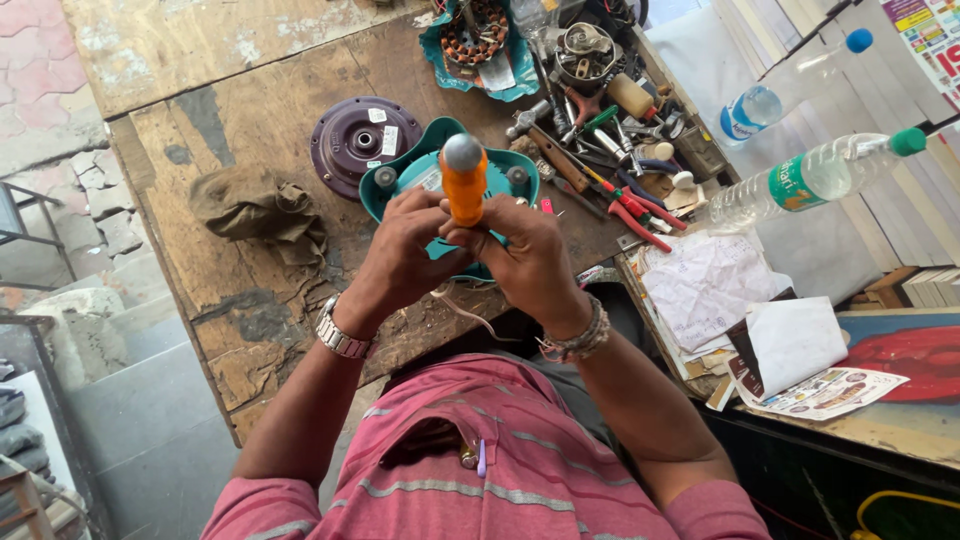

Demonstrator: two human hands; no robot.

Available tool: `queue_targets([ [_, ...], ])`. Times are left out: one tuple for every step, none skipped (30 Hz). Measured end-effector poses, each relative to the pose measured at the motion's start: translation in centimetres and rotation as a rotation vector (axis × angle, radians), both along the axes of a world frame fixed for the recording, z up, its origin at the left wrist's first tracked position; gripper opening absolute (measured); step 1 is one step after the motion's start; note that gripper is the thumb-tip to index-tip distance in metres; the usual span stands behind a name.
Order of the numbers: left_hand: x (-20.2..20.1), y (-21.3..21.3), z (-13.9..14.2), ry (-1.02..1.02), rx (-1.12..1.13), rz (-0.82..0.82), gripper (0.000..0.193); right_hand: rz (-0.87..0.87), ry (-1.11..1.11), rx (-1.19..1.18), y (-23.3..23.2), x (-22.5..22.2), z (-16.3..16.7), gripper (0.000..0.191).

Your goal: The person disassembles a teal-colored fan base using a screwdriver, removes the cover to expose the internal wiring, and then connects a white power cord to the internal components. The person manipulates the wires and plugs the cord into a nearby outlet to test the appliance.

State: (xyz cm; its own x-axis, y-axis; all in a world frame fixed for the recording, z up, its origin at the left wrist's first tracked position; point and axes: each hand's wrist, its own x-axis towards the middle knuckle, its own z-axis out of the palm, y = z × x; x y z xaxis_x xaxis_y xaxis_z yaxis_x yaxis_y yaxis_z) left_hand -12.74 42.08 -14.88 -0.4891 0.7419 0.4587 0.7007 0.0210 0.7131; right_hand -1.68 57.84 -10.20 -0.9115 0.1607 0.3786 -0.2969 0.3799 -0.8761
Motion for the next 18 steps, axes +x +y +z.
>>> queue_targets([
  [-0.1, -0.1, 0.0, -0.034, 0.01, -0.028, 0.032, 0.034, -0.034, -0.041, 0.1, 0.1, 0.2, 0.018],
  [-0.1, -0.1, 0.1, -0.068, 0.021, -0.058, 0.036, 0.048, -0.026, -0.028, 0.1, 0.3, 0.5, 0.019],
  [-0.2, -0.1, 0.1, -0.028, 0.038, -0.061, 0.032, 0.063, -0.019, -0.013, 0.2, 0.5, 0.7, 0.02],
  [-0.3, -0.1, 0.1, 0.011, 0.053, -0.062, 0.029, 0.079, -0.011, -0.001, 0.2, 0.5, 0.9, 0.021],
  [-0.3, -0.1, 0.2, 0.05, 0.067, -0.064, 0.026, 0.046, -0.014, 0.052, 0.2, 0.5, 1.0, 0.022],
  [-0.2, 0.0, 0.2, 0.045, 0.036, -0.026, 0.029, 0.012, -0.015, 0.106, 0.2, 0.5, 1.0, 0.024],
  [0.1, 0.3, 0.3, 0.04, 0.005, 0.009, 0.032, -0.024, -0.016, 0.16, 0.2, 0.5, 1.0, 0.028],
  [0.4, 0.4, 0.4, 0.034, -0.026, 0.044, 0.036, -0.043, 0.026, 0.164, 0.2, 0.5, 1.0, 0.027],
  [0.5, 0.3, 0.6, 0.102, -0.103, 0.048, 0.044, -0.061, 0.069, 0.169, 0.3, 0.4, 0.9, 0.026],
  [0.6, 0.0, 0.9, 0.17, -0.178, 0.052, 0.053, -0.079, 0.112, 0.175, 0.3, 0.4, 0.8, 0.025],
  [0.8, -0.3, 1.2, 0.237, -0.252, 0.058, 0.063, -0.08, 0.097, 0.164, 0.5, 0.4, 0.8, 0.025],
  [0.9, -0.9, 1.6, 0.318, -0.32, 0.078, 0.063, -0.079, 0.081, 0.15, 0.6, 0.5, 0.7, 0.025],
  [1.2, -1.6, 1.9, 0.399, -0.388, 0.098, 0.063, -0.077, 0.064, 0.136, 0.8, 0.6, 0.6, 0.024],
  [1.4, -2.1, 2.2, 0.48, -0.454, 0.115, 0.064, -0.064, 0.02, 0.107, 0.9, 0.6, 0.6, 0.025],
  [1.7, -2.5, 2.3, 0.511, -0.476, 0.136, 0.055, -0.05, -0.023, 0.08, 1.0, 0.6, 0.6, 0.025],
  [2.0, -2.9, 2.4, 0.542, -0.499, 0.159, 0.047, -0.035, -0.064, 0.053, 1.0, 0.6, 0.5, 0.026],
  [2.1, -3.0, 2.4, 0.572, -0.523, 0.186, 0.04, -0.012, -0.042, 0.013, 1.0, 0.5, 0.5, 0.026],
  [2.1, -3.1, 2.4, 0.55, -0.533, 0.166, 0.037, 0.013, -0.022, -0.028, 0.9, 0.5, 0.4, 0.026],
])
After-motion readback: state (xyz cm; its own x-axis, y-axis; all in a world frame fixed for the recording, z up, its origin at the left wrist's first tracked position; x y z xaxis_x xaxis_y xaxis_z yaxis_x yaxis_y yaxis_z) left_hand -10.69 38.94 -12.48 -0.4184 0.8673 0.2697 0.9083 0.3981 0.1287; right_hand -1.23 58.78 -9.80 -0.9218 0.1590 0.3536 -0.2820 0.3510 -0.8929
